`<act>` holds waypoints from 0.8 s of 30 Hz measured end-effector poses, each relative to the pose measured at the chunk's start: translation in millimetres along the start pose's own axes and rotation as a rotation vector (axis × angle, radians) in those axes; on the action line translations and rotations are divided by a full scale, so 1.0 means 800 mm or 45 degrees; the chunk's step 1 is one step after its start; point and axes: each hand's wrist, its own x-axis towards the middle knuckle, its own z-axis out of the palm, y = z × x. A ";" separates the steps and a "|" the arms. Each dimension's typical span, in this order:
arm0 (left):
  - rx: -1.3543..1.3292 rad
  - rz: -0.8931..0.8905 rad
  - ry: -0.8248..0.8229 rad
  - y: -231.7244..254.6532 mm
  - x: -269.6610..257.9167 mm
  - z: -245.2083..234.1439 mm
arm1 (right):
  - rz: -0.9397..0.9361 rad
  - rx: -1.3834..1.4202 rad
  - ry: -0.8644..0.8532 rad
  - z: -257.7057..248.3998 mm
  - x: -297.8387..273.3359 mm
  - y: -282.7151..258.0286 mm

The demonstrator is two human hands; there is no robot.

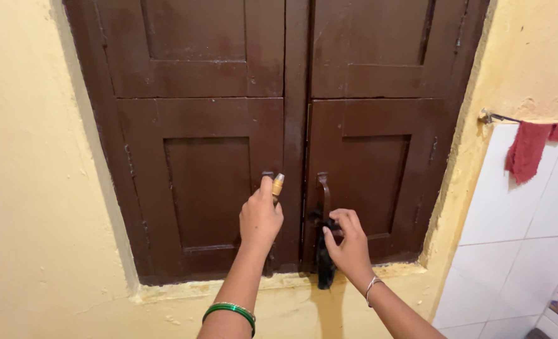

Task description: The person sprays a liquid cleaner onto a brown wooden cabinet and wipes the surface with a dark cloth. They open the cabinet doors to clean the interior frame and edges, then close the doors and continue wiping the exterior panels and handles.

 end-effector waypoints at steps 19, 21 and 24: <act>-0.135 -0.034 -0.030 -0.003 0.000 -0.010 | -1.030 -1.026 -0.482 0.034 0.027 -0.035; -0.124 -0.021 -0.007 -0.002 0.000 -0.010 | -1.227 -0.964 -0.416 0.028 -0.003 -0.014; -0.099 -0.028 -0.022 -0.001 0.004 -0.012 | -1.197 -0.877 -0.561 0.019 -0.024 0.006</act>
